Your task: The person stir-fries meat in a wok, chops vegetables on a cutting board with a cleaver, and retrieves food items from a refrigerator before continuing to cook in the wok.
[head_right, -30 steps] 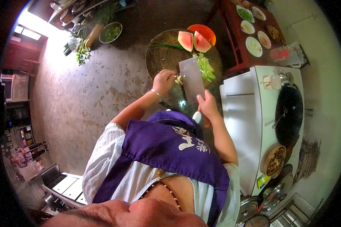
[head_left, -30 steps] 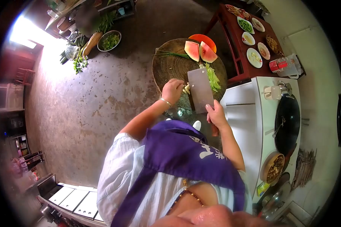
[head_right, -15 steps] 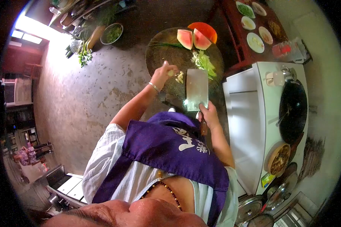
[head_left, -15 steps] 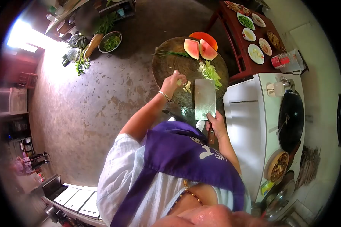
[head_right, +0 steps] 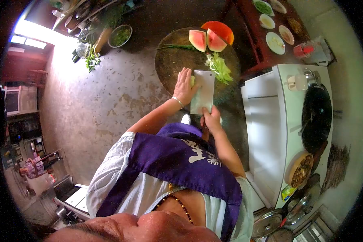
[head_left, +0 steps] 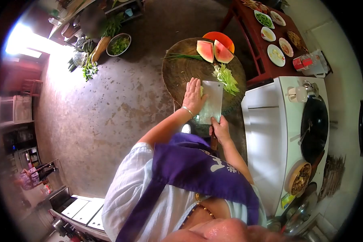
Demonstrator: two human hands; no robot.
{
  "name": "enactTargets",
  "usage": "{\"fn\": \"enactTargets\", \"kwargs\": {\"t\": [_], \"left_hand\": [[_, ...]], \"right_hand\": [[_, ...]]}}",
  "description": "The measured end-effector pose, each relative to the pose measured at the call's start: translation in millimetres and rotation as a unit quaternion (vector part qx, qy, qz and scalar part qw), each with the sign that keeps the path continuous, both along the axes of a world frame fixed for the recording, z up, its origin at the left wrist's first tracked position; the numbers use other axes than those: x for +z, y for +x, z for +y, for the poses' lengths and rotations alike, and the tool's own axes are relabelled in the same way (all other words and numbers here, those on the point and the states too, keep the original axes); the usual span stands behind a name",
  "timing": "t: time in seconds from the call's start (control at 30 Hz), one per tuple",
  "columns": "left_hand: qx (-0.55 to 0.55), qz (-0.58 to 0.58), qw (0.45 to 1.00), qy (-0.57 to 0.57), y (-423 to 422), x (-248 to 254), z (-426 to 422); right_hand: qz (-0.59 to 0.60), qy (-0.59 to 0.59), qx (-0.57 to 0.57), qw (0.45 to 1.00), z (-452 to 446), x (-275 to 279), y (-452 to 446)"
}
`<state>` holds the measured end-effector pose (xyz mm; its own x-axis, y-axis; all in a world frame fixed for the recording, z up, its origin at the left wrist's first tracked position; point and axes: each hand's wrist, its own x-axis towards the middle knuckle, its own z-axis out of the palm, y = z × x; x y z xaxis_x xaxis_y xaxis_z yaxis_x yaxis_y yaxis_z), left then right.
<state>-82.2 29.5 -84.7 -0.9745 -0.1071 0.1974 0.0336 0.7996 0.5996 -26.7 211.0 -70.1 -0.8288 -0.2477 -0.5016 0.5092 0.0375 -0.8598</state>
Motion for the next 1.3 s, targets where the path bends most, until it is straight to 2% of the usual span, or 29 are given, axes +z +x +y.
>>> {"fn": "enactTargets", "kwargs": {"t": [0.1, 0.27, 0.47, 0.57, 0.6, 0.63, 0.7, 0.73, 0.77, 0.8, 0.83, 0.87, 0.93, 0.97, 1.0, 1.03, 1.13, 1.17, 1.2, 1.27, 1.3], "left_hand": [[0.042, 0.011, 0.999, -0.009, -1.9, -3.4, 10.6], [0.031, 0.020, 0.999, -0.010, -3.7, -9.8, 8.9], [0.066, 0.028, 0.994, 0.077, -3.3, -2.8, 8.6], [0.121, 0.043, 0.975, 0.179, -5.2, -2.6, 0.8], [0.146, 0.106, 0.967, 0.180, -5.4, 2.3, -1.2], [0.171, 0.164, 0.954, 0.186, -10.2, -3.5, -4.6], [0.228, 0.188, 0.928, 0.227, -21.0, 2.3, -14.3], [0.267, 0.173, 0.896, 0.309, -26.3, 7.0, -17.5], [0.318, 0.195, 0.869, 0.325, -36.5, 9.3, -22.5], [0.318, 0.153, 0.779, 0.518, -41.8, 11.4, -28.2], [0.301, 0.107, 0.653, 0.686, -45.9, 13.2, -36.5], [0.316, 0.081, 0.614, 0.718, -48.8, 18.0, -44.4], [0.327, -0.007, 0.578, 0.748, -55.5, -6.5, -65.8], [0.332, -0.051, 0.557, 0.760, -53.8, -1.5, -72.8], [0.274, -0.040, 0.454, 0.847, -56.2, 4.1, -73.4], [0.247, -0.060, 0.451, 0.855, -52.6, 8.1, -76.9], [0.164, -0.115, 0.435, 0.878, -44.5, 0.0, -81.7], [0.152, -0.100, 0.449, 0.875, -37.1, 14.4, -76.2], [0.144, -0.096, 0.429, 0.887, -34.0, 12.6, -73.2], [0.142, -0.086, 0.386, 0.907, -33.4, -0.3, -74.8], [0.182, -0.079, 0.383, 0.902, -30.5, 3.7, -76.2]], "right_hand": [[-0.008, 0.005, 0.005, 1.000, -3.7, -2.4, -3.3], [-0.024, -0.023, 0.010, 0.999, -8.5, -1.3, -6.6], [0.000, 0.022, 0.068, 0.997, -34.1, 7.3, -11.4], [0.078, 0.041, 0.099, 0.991, -43.1, 20.7, -14.6], [0.139, 0.081, 0.111, 0.981, -48.4, 26.1, -15.5], [0.211, 0.125, 0.125, 0.961, -53.7, 32.5, -16.8], [0.350, 0.213, 0.155, 0.899, -64.3, 53.2, -21.1], [0.405, 0.242, 0.169, 0.865, -68.6, 69.8, -22.4], [0.417, 0.248, 0.178, 0.856, -69.9, 73.9, -22.9], [0.430, 0.253, 0.188, 0.846, -71.3, 77.1, -22.9], [0.443, 0.256, 0.199, 0.836, -73.1, 80.2, -23.3], [0.452, 0.252, 0.199, 0.832, -71.6, 83.9, -24.5], [0.368, 0.204, 0.206, 0.884, -61.8, 85.3, -30.1], [0.322, 0.180, 0.211, 0.905, -57.6, 89.6, -34.2], [0.298, 0.127, 0.198, 0.925, -58.2, 93.7, -37.5], [0.215, 0.076, 0.179, 0.957, -53.9, 101.1, -39.1], [0.159, 0.083, 0.186, 0.966, -50.7, 111.3, -53.8], [0.151, 0.082, 0.186, 0.967, -50.5, 110.4, -58.1], [0.141, 0.081, 0.187, 0.969, -50.5, 108.5, -62.1], [0.220, 0.150, 0.192, 0.944, -50.5, 94.6, -72.8], [0.259, 0.181, 0.194, 0.929, -50.1, 82.0, -79.4]]}}
